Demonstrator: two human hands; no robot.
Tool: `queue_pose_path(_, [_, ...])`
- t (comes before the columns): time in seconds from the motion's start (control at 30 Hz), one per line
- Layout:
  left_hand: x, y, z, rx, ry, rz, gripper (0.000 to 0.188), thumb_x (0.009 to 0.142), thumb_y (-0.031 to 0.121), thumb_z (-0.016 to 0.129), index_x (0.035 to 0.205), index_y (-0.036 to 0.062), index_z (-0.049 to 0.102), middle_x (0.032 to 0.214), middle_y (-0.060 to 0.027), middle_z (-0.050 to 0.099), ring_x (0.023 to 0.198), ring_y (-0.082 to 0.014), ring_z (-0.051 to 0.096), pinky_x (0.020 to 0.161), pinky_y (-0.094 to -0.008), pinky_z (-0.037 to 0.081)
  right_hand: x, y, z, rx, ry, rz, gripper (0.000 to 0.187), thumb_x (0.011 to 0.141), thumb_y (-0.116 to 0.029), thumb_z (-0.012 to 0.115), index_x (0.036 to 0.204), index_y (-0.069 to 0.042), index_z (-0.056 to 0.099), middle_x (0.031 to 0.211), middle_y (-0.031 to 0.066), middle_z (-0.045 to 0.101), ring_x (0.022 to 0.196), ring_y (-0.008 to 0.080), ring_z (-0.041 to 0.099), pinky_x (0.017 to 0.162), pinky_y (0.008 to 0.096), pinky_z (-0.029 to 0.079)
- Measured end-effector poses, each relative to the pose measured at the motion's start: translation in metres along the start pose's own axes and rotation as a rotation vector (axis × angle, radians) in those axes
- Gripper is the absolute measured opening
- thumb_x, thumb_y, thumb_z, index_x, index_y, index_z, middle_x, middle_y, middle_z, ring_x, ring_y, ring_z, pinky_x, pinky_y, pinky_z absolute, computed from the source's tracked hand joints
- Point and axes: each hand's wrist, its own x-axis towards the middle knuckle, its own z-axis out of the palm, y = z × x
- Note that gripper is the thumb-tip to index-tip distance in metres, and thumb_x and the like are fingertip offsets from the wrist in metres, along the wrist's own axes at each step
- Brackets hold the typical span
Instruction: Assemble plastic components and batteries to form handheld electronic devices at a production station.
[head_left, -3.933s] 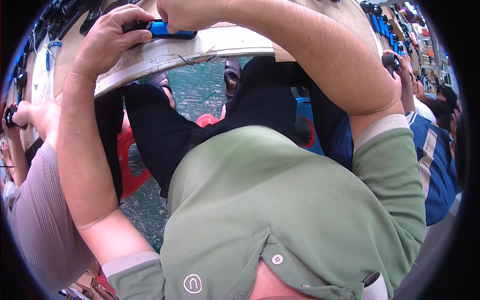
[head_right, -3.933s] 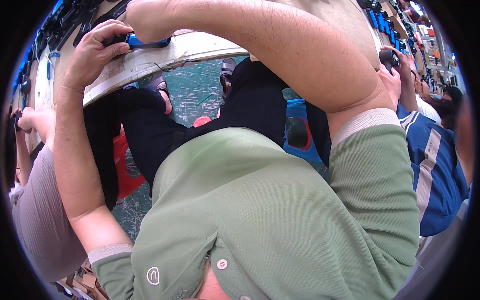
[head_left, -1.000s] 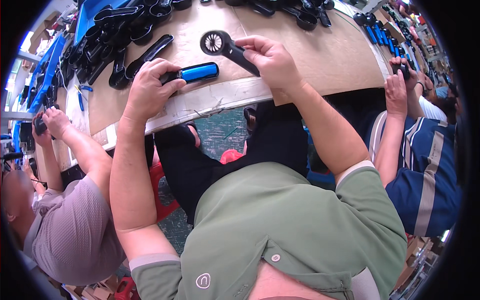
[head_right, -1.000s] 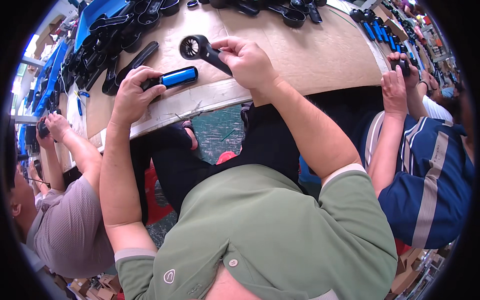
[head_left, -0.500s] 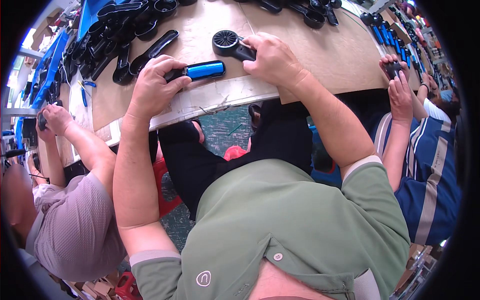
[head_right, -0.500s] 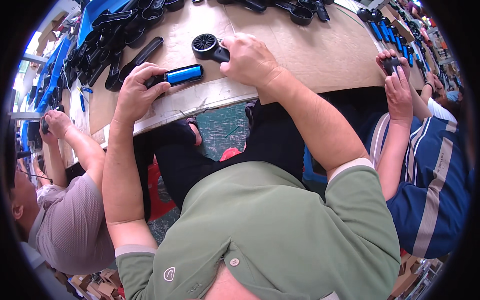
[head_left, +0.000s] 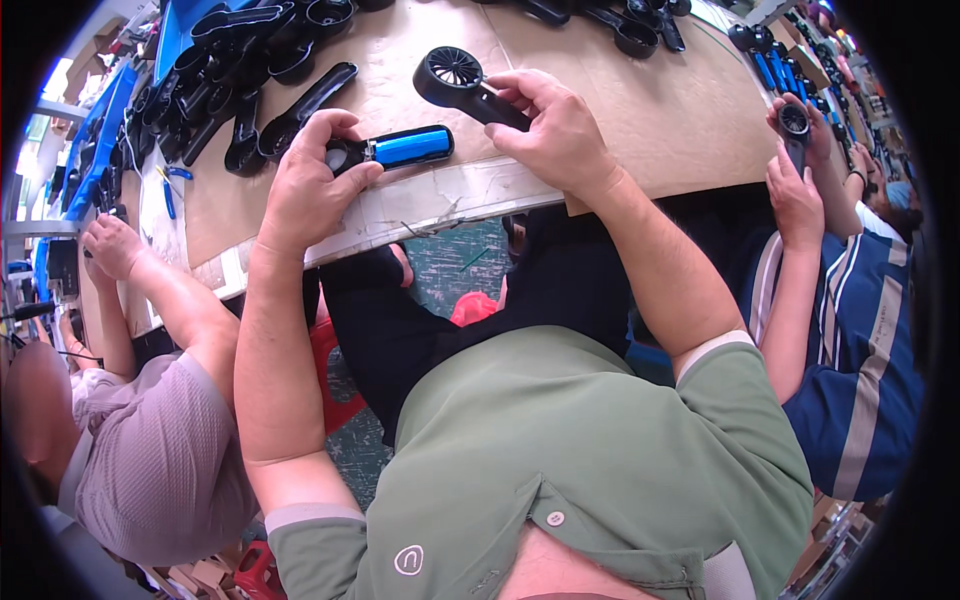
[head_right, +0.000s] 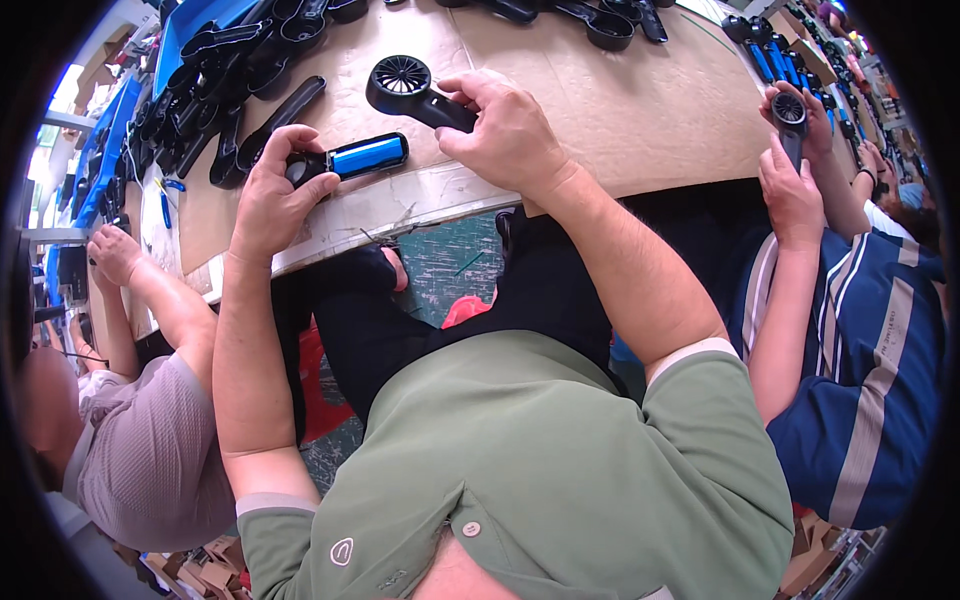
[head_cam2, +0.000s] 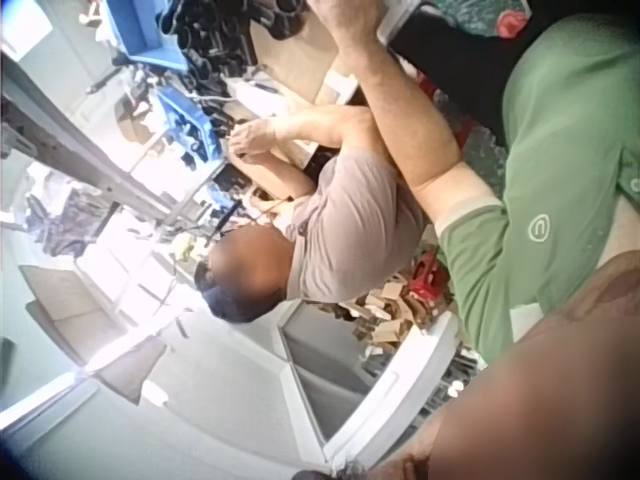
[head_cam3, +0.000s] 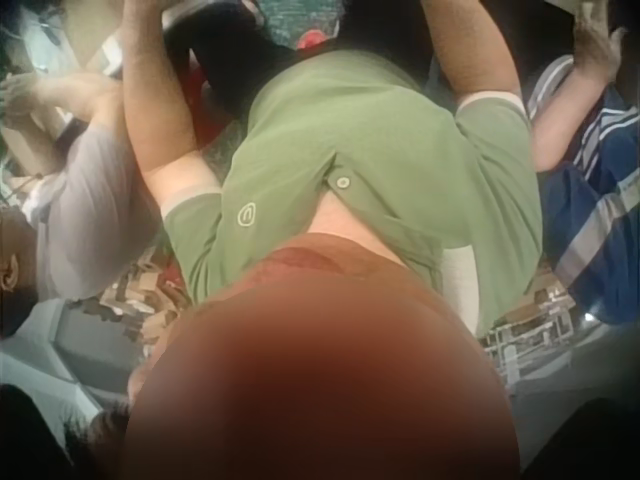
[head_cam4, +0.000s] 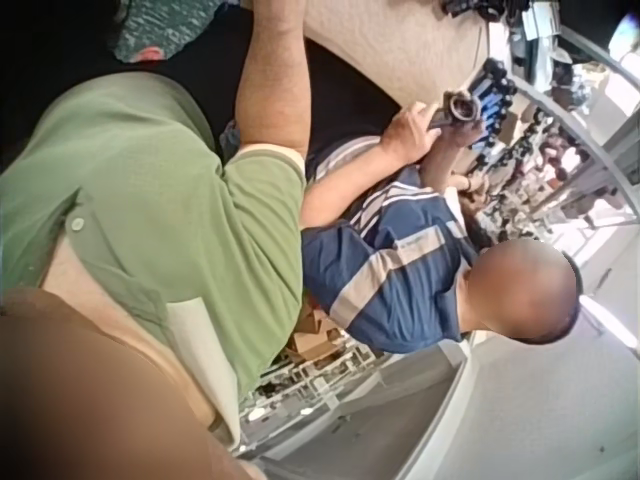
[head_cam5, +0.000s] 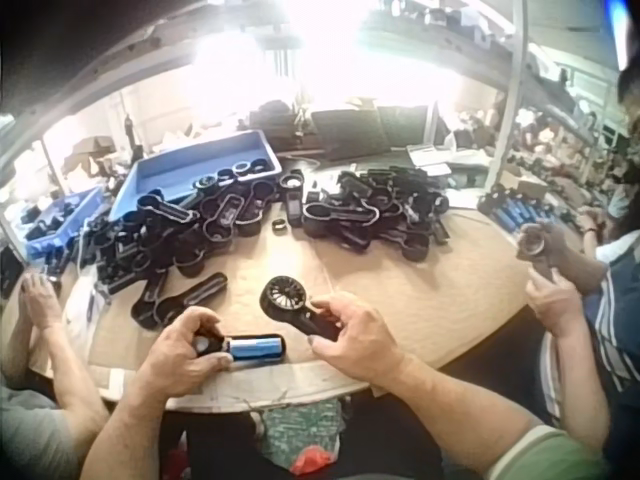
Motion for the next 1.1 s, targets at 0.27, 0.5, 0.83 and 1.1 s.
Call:
queue_pose_path(0.27, [-0.003, 0.003, 0.001, 0.023, 0.052, -0.023, 0.061, 0.08, 0.005, 0.09, 0.135, 0.0082, 0.063, 0.119, -0.0088, 0.072, 0.106, -0.0231, 0.069, 0.097, -0.0351, 0.055, 0.014, -0.01, 0.006, 0.107, -0.073, -0.202, 0.046, 0.082, 0.002, 0.075, 0.129, 0.001, 0.074, 0.109, 0.0066, 0.074, 0.091, 0.0144, 0.066, 0.083, 0.0241, 0.053])
queue_pose_path(0.5, [-0.006, 0.003, 0.0, 0.099, 0.074, 0.08, 0.066, 0.079, 0.009, 0.092, 0.138, 0.0072, 0.063, 0.125, -0.0113, 0.073, 0.112, -0.0256, 0.07, 0.101, -0.0368, 0.056, 0.017, -0.007, 0.01, 0.124, -0.096, -0.176, 0.047, 0.082, 0.003, 0.075, 0.129, 0.0, 0.074, 0.109, 0.0056, 0.074, 0.092, 0.0144, 0.066, 0.084, 0.0238, 0.053])
queue_pose_path(0.83, [-0.008, -0.002, 0.0, 0.122, 0.105, 0.115, 0.086, 0.071, 0.016, 0.099, 0.146, 0.0069, 0.059, 0.135, -0.0136, 0.07, 0.122, -0.0284, 0.068, 0.107, -0.039, 0.055, 0.016, -0.004, 0.011, 0.116, -0.048, -0.232, 0.046, 0.082, -0.004, 0.074, 0.128, -0.003, 0.075, 0.105, 0.0086, 0.076, 0.087, 0.0164, 0.069, 0.079, 0.0259, 0.058])
queue_pose_path(1.1, [-0.02, -0.022, -0.01, -0.301, 0.181, 0.165, 0.118, 0.056, 0.018, 0.105, 0.16, 0.0112, 0.048, 0.142, -0.0126, 0.067, 0.127, -0.0319, 0.066, 0.117, -0.0422, 0.051, 0.03, -0.033, 0.022, 0.061, -0.124, -0.38, 0.045, 0.08, 0.0, 0.075, 0.124, -0.006, 0.075, 0.105, 0.0051, 0.073, 0.091, 0.0183, 0.067, 0.082, 0.0275, 0.055])
